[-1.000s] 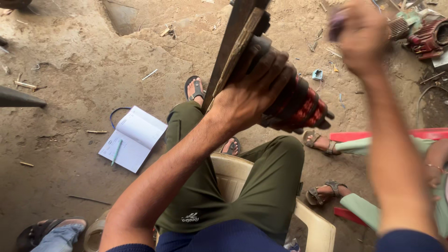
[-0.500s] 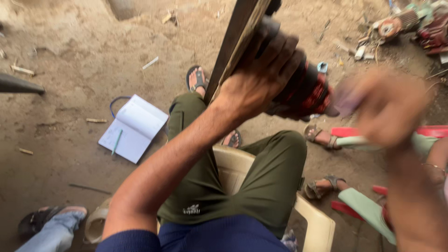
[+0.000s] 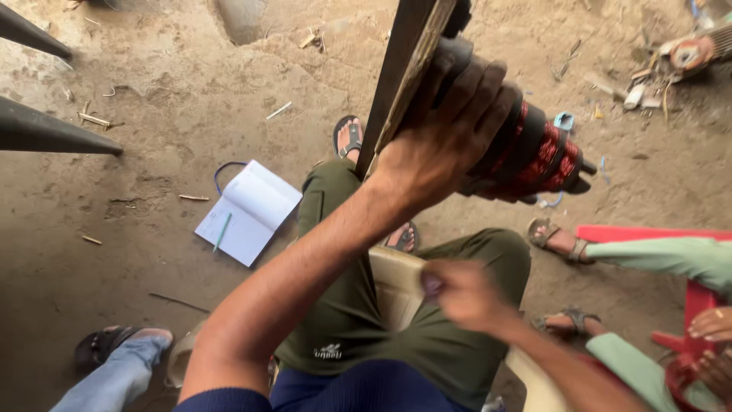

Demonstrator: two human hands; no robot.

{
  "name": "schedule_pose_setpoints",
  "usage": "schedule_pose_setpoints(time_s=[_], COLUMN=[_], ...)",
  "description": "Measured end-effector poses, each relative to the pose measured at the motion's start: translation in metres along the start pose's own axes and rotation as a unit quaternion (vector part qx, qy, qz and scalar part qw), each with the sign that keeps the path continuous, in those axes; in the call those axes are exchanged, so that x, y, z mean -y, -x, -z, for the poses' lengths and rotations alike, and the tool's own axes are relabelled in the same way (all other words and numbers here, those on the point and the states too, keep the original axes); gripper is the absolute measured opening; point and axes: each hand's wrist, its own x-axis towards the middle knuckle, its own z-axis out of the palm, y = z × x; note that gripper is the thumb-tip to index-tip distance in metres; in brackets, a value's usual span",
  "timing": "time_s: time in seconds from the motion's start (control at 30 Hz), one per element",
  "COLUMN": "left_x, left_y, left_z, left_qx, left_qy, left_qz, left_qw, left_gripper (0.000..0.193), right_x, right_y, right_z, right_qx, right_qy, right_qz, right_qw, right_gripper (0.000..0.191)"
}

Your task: The person sits on a plastic chair holding a black cone-shaped rubber component mounted on a wooden board on their lap, and repeatedly rubs its surface with a small purple abrasive pad, working around the part. Other people sit nearby on the dirt ground.

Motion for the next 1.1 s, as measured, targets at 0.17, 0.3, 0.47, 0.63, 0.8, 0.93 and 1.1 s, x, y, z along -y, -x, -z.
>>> schedule_pose_setpoints(time_s=[0.17,0.3,0.47,0.63,0.8,0.93,1.1], left_x=[-0.01,-0.012,-0.004,0.002,-0.004,-0.005,-0.003], left_y=[0.002,0.006,0.005,0.002,0.0,0.004,0.002], left_z=[0.002,0.012,0.017,0.007,0.005,0.017,0.02], left_qx=[-0.012,-0.023,-0.015,-0.031,-0.027,-0.004,-0.002], left_qy=[-0.052,0.029,-0.015,-0.046,-0.054,-0.022,-0.022], left_qz=[-0.034,-0.044,-0.036,-0.009,-0.028,-0.039,-0.029], left_qw=[0.998,0.998,0.999,0.998,0.998,0.999,0.999], left_gripper=[0.063,0.069,0.069,0.069,0.069,0.069,0.077], right_x=[0.062,0.007,-0.071,0.015,0.089,0.022,-0.07], right_y=[-0.016,-0.121,-0.114,-0.017,-0.035,-0.127,-0.129], right_z=[0.217,0.257,0.082,-0.003,0.174,0.244,0.089], right_qx=[-0.135,-0.268,-0.074,0.038,-0.055,-0.277,-0.192], right_qy=[0.046,0.249,-0.009,-0.006,-0.164,0.263,-0.006], right_qz=[0.194,0.128,0.022,-0.016,0.279,0.139,0.01], right_qw=[0.971,0.922,0.997,0.999,0.945,0.914,0.981], right_gripper=[0.016,0.009,0.008,0.011,0.013,0.035,0.028])
